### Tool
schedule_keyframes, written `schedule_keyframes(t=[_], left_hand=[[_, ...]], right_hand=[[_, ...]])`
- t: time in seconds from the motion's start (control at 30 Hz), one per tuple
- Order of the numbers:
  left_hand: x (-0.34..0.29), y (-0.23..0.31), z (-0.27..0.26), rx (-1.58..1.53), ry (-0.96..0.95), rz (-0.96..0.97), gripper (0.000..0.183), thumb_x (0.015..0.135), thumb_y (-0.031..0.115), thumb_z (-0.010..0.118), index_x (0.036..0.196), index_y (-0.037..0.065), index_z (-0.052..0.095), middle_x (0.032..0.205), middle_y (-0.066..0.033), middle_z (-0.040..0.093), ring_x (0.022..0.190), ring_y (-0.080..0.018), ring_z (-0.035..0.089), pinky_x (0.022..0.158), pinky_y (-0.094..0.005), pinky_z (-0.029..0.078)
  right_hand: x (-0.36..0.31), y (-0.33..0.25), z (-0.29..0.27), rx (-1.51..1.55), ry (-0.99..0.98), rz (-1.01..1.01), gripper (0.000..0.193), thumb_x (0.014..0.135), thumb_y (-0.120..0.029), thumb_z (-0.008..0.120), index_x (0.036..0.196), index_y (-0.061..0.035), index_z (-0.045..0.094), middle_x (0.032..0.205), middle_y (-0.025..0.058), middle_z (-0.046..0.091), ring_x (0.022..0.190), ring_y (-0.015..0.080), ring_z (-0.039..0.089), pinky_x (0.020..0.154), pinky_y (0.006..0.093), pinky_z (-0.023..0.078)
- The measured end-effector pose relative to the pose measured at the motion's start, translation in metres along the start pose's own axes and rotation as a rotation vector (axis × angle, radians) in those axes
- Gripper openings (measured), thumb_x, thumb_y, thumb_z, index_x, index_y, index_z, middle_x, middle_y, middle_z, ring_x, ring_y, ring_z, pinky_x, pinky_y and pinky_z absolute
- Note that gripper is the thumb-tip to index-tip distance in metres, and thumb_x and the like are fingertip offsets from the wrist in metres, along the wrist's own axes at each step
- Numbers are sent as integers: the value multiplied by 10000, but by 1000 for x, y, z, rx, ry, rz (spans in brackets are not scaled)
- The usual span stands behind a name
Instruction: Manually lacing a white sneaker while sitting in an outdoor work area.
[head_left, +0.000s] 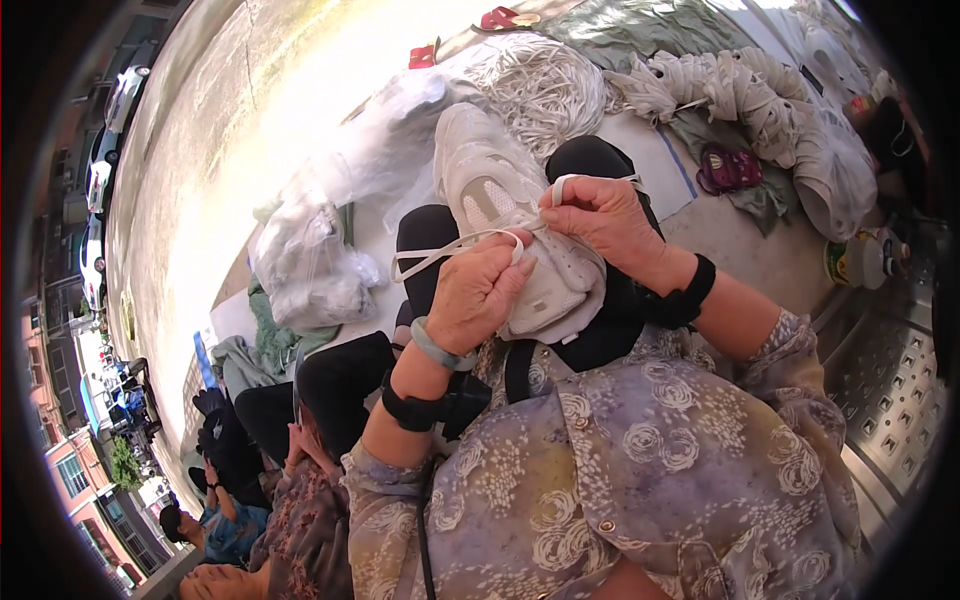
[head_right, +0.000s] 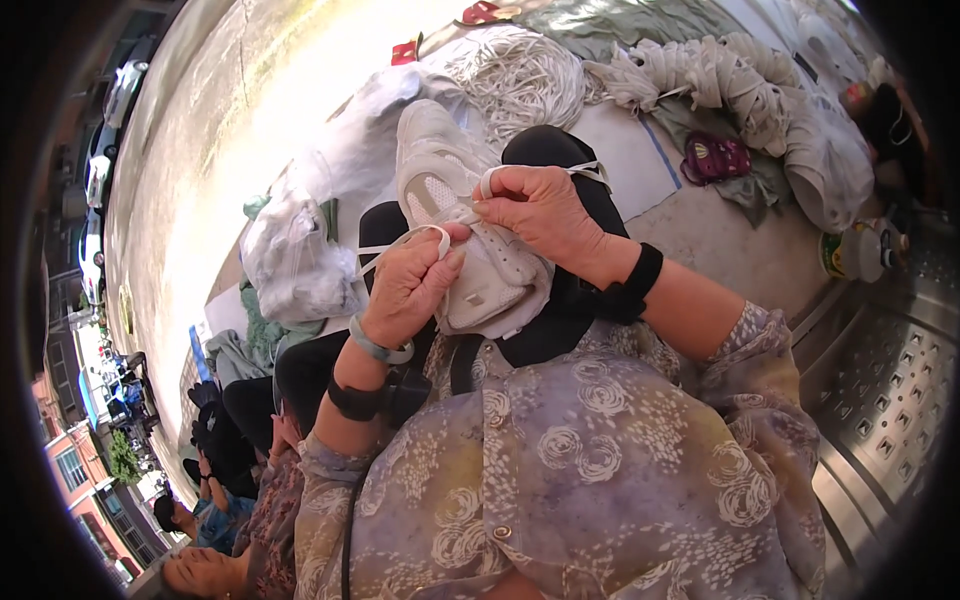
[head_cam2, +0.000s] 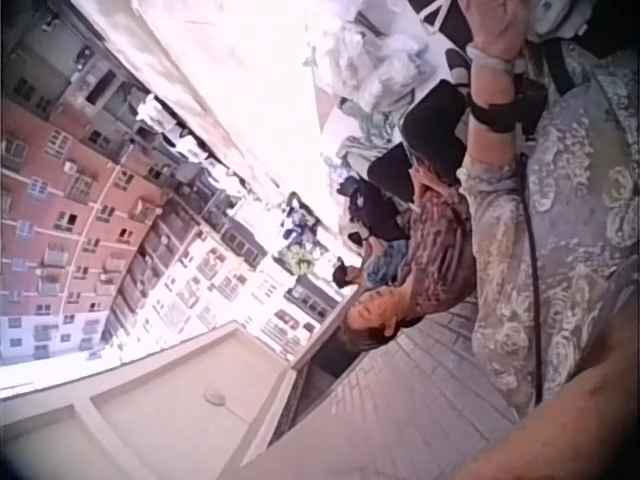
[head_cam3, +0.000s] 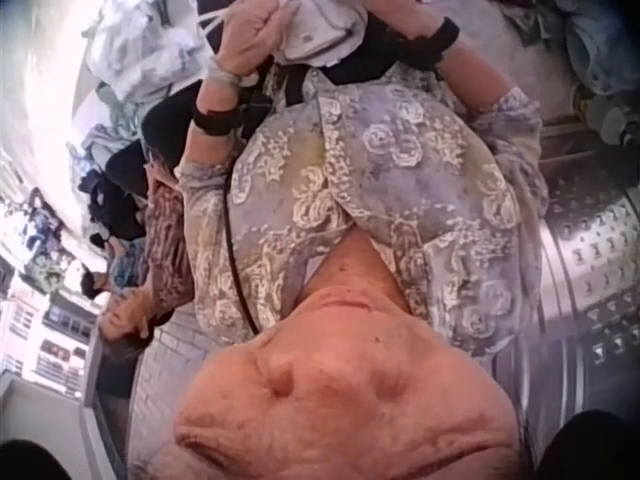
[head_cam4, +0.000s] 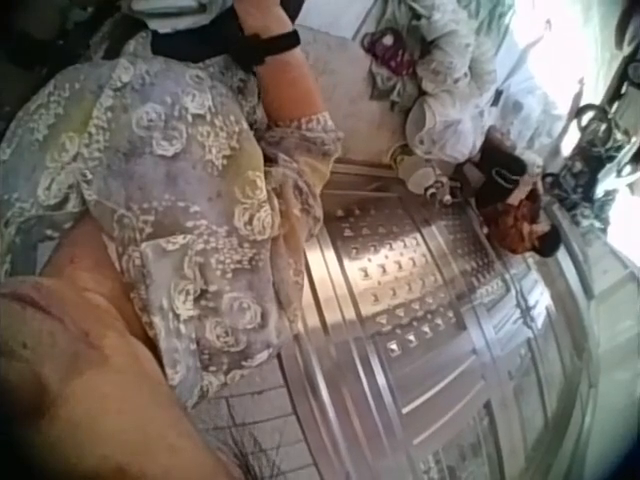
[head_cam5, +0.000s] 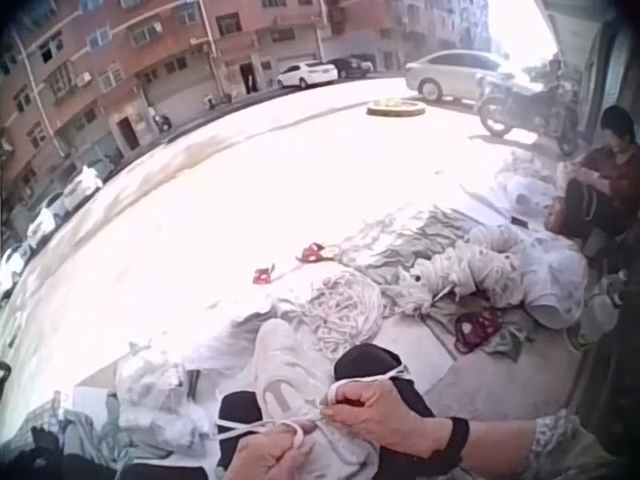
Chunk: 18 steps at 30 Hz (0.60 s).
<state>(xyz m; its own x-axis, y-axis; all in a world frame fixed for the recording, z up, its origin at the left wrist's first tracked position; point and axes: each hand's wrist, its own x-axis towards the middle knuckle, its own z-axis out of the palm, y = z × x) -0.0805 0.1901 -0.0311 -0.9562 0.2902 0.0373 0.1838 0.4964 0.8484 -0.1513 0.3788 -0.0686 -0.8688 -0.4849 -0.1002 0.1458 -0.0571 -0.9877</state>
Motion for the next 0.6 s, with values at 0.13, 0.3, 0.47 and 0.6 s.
schedule_keyframes(t=[0.13,0.3,0.47,0.6], left_hand=[[0,-3,1,34,6,35,251,879,155,567,715,-28,519,1009,-163,628,767,-326,603,685,-346,474],[0,-4,4,35,16,35,256,880,158,569,711,-26,514,1004,-160,628,764,-326,602,681,-341,474],[-4,-1,2,-16,52,-11,250,926,157,536,762,-29,567,847,-113,638,683,-167,575,633,-263,449],[-17,-1,2,-383,165,-287,306,962,246,504,794,8,598,748,-69,632,573,-94,537,547,-212,433]], right_hand=[[1,-1,1,-117,10,-42,69,821,-41,654,816,20,623,723,-32,590,684,12,469,597,195,420],[1,6,1,-146,27,-71,62,811,-30,650,806,23,619,704,-5,591,671,21,465,588,204,416],[9,10,9,-705,-22,-777,142,780,-126,681,758,-12,599,660,70,581,600,166,567,574,298,453],[11,10,14,-751,67,-812,203,770,-194,698,714,-43,575,636,65,568,595,211,578,563,328,454]])
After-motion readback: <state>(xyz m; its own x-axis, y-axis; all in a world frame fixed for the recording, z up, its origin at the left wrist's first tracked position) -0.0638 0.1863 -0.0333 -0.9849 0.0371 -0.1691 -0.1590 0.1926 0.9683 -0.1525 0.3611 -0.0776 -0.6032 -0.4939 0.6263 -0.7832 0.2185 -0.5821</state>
